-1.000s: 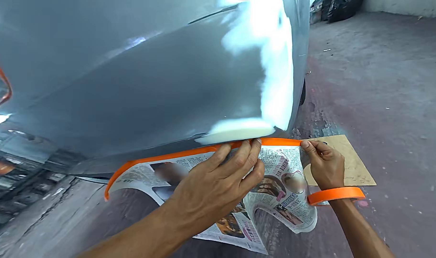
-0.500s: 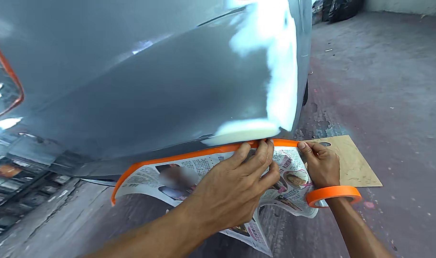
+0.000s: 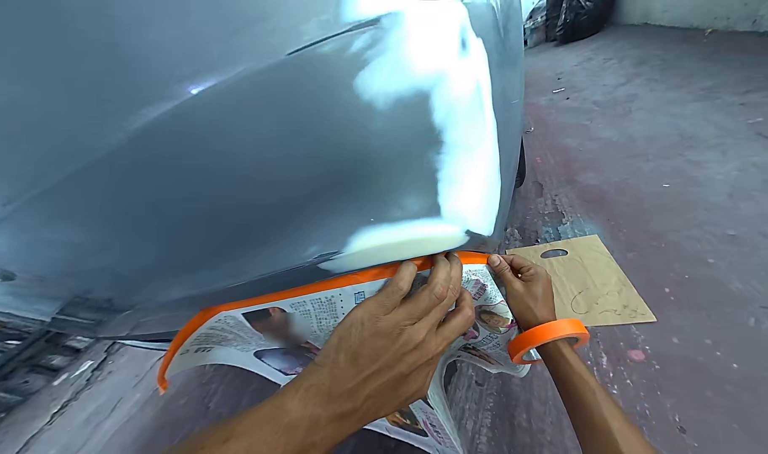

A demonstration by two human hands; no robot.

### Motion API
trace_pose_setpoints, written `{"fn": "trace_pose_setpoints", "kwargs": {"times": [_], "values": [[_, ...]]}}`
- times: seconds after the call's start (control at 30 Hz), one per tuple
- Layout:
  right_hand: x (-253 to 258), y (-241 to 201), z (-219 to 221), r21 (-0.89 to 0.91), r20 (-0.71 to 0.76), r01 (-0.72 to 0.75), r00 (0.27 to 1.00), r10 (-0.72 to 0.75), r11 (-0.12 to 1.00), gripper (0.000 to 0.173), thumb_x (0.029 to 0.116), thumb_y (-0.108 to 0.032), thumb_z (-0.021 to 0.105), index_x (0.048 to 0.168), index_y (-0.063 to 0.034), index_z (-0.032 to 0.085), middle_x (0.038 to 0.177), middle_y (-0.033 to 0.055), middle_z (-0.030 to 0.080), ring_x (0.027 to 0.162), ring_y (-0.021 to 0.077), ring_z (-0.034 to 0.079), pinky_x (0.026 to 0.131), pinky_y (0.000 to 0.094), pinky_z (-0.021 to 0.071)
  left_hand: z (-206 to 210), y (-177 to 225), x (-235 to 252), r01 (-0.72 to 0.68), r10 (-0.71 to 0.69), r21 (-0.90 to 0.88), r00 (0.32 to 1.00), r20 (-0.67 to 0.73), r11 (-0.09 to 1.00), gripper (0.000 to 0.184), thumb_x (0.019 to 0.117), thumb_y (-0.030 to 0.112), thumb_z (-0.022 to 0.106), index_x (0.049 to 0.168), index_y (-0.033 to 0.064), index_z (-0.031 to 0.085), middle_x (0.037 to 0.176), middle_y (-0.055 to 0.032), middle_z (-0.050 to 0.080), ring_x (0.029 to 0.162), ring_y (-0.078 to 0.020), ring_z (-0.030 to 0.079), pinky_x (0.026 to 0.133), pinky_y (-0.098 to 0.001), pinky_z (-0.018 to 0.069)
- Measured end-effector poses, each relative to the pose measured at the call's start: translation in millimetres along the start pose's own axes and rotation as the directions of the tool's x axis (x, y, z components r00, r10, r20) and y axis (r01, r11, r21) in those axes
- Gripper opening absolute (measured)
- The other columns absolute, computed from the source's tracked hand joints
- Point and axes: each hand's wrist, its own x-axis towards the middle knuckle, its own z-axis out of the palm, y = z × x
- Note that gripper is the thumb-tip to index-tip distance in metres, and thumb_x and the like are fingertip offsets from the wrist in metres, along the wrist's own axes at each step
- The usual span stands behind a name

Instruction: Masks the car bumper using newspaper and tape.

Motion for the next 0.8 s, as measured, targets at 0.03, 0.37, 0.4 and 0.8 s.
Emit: {"fn": "trace_pose_setpoints", "kwargs": {"times": [0.03,0.37,0.4,0.8], "values": [[0.9,0.2,0.9,0.003,0.000,0.000,1.000,0.000,1.000,0.026,0.0993,-0.041,0.067,0.097,-0.0183,0.079,0.081,-0.0017,0.073,0.074,0.0131,0.067,0.070,0.0446,0.0538,0.1,-0.1,-0.1,-0.003,0.003,0.003,1.000,0.002,1.000,0.044,0.0979,0.016,0.039,0.136,0.0088,0.060,0.150,-0.0216,0.051,0.138,-0.0338,0.048,0.106,-0.0497,0.0353],[2.4,0.2,2.3,0.040,0.017,-0.025,1.000,0.024,0.999,0.027,0.0996,-0.042,0.066,0.099,-0.0193,0.079,0.084,-0.0013,0.074,0.076,0.0136,0.068,0.072,0.0464,0.0545,10.4,6.5,9.5,0.006,-0.007,-0.057,1.000,-0.013,0.998,0.049,0.1083,0.040,0.031,0.127,0.0115,0.067,0.146,-0.0191,0.055,0.140,-0.0334,0.048,0.113,-0.0499,0.0344],[3.0,0.1,2.3,0.039,0.017,-0.026,1.000,0.025,0.999,0.027,0.0996,-0.042,0.066,0.099,-0.0192,0.079,0.084,-0.0010,0.074,0.075,0.0138,0.068,0.072,0.0465,0.0544,12.6,8.5,11.4,0.008,-0.008,-0.050,1.000,-0.008,0.999,0.053,0.1083,0.044,0.030,0.127,0.0114,0.067,0.146,-0.0193,0.055,0.139,-0.0336,0.048,0.112,-0.0499,0.0347],[0.8,-0.4,14.5,0.194,0.053,-0.087,0.996,0.078,0.977,0.019,0.0998,-0.028,0.068,0.096,-0.0122,0.078,0.077,0.0000,0.072,0.068,0.0107,0.065,0.067,0.0353,0.0532,24.9,21.8,31.4,0.001,0.002,-0.069,0.999,0.043,0.998,0.052,0.1080,0.043,0.029,0.126,0.0123,0.067,0.134,-0.0201,0.062,0.130,-0.0349,0.055,0.108,-0.0482,0.0391]]}}
